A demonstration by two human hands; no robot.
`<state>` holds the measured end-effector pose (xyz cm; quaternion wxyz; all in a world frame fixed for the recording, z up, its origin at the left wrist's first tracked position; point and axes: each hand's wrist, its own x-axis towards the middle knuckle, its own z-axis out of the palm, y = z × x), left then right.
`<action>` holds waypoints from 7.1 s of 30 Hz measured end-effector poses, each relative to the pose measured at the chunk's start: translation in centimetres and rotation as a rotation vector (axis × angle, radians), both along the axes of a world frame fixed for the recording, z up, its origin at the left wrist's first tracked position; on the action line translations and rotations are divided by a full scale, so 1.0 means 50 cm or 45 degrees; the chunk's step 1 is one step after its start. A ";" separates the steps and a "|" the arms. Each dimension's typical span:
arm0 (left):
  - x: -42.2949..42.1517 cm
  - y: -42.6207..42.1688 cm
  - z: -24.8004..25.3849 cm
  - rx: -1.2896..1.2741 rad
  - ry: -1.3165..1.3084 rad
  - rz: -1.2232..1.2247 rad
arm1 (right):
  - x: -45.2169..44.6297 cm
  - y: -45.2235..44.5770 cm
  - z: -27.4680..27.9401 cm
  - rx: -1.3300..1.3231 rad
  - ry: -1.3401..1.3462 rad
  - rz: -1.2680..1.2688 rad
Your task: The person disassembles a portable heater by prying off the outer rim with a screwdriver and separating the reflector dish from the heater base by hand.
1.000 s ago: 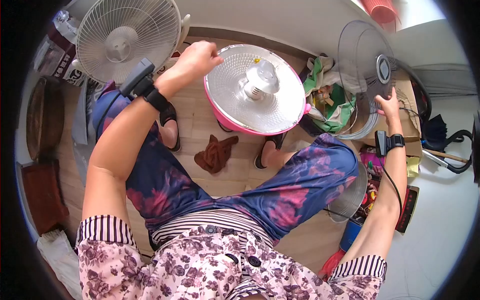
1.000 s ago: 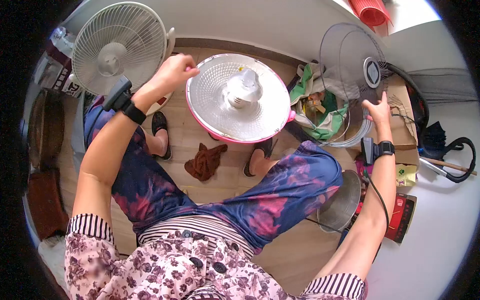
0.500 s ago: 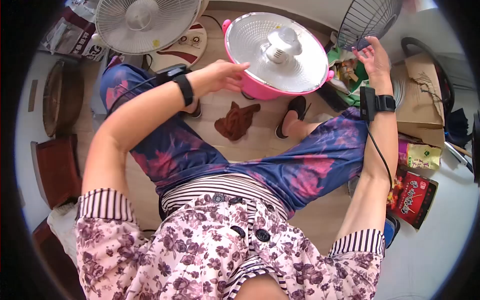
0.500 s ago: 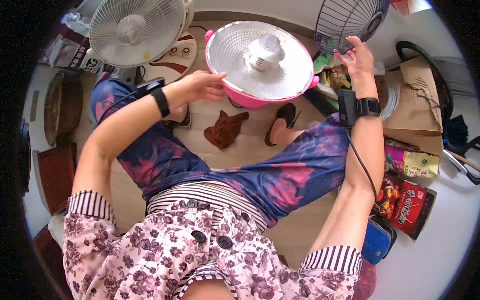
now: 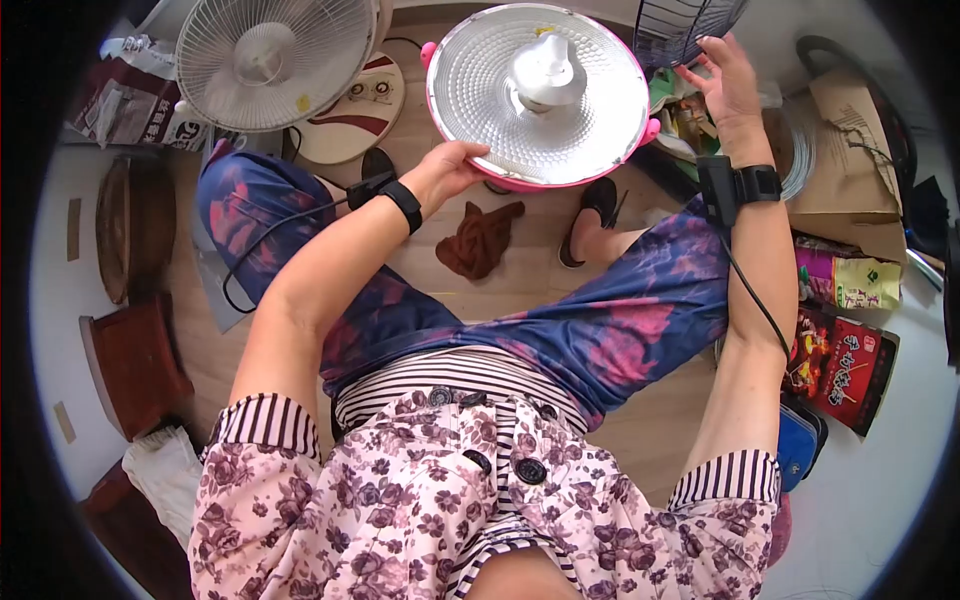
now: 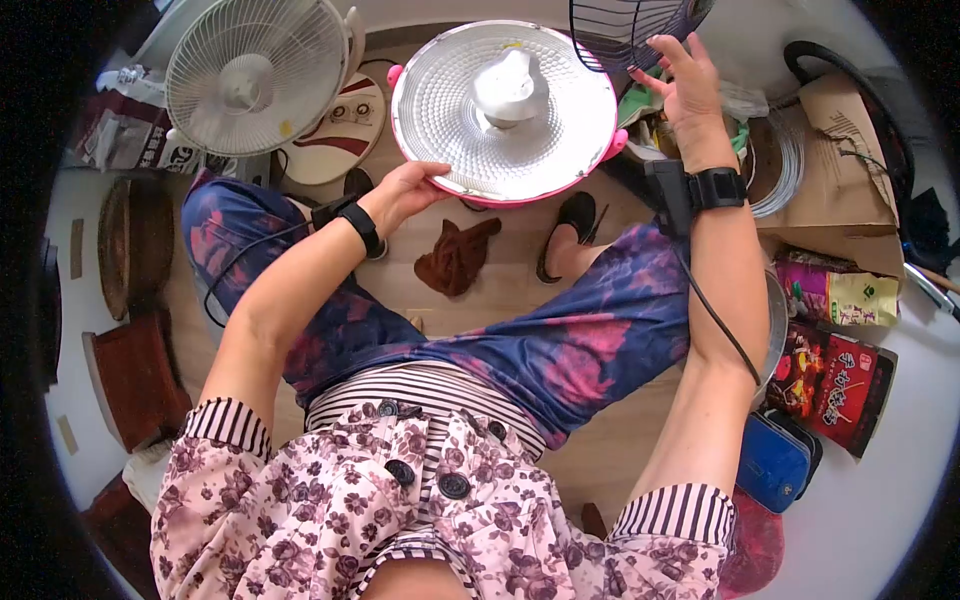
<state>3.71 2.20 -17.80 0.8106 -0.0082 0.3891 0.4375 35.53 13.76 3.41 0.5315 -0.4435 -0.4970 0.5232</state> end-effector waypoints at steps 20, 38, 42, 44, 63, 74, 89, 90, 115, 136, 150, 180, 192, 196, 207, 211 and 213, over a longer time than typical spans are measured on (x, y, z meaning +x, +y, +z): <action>-0.278 0.166 -0.029 0.056 0.472 -0.637 | -0.019 -0.045 0.038 -0.072 0.097 -0.134; -0.424 0.160 0.038 0.167 0.744 -0.567 | 0.098 -0.110 0.128 0.017 0.334 -0.144; -0.419 0.149 0.039 0.216 0.735 -0.573 | 0.120 -0.131 0.122 -0.079 0.410 -0.246; -0.422 0.149 0.039 0.262 0.735 -0.597 | 0.123 -0.136 0.120 -0.165 0.437 -0.238; -0.363 0.322 0.226 0.710 1.282 -1.052 | 0.251 -0.134 0.087 -0.314 -0.888 -0.746; -0.405 0.077 0.259 0.247 1.611 -0.566 | 0.325 -0.071 -0.028 -0.648 -2.060 -0.878; -0.467 0.008 0.145 0.077 0.995 -0.347 | 0.204 -0.089 0.047 -0.119 -1.841 -0.420; -0.471 0.008 0.141 0.061 0.989 -0.341 | 0.170 -0.083 0.052 -0.403 -1.645 -0.189; -0.416 -0.024 0.162 -0.132 0.831 -0.279 | 0.342 -0.199 -0.421 -0.963 0.511 -1.129; -0.477 -0.031 0.140 -0.177 0.794 -0.325 | 0.256 -0.280 -0.497 -1.287 -1.824 0.134; -0.457 -0.036 0.140 -0.201 0.837 -0.255 | 0.203 -0.292 -0.576 -0.738 -2.027 -0.014; -0.340 -0.005 0.187 -0.258 0.776 -0.335 | 0.067 -0.104 -0.607 -0.553 -1.111 -0.338; -0.347 -0.003 0.177 -0.239 0.708 -0.346 | 0.122 -0.061 -0.543 -0.715 0.896 -1.017; -0.347 -0.004 0.181 -0.215 0.705 -0.323 | 0.149 -0.062 -0.552 -0.724 0.977 -1.080; -0.330 -0.004 0.188 -0.286 0.875 -0.279 | 0.179 -0.108 -0.552 -0.699 0.741 -1.112; -0.336 0.002 0.186 -0.251 0.866 -0.305 | 0.138 -0.152 -0.598 -0.814 0.199 -0.974; -0.336 -0.007 0.189 -0.250 0.856 -0.310 | 0.112 -0.177 -0.612 -0.881 -0.010 -0.856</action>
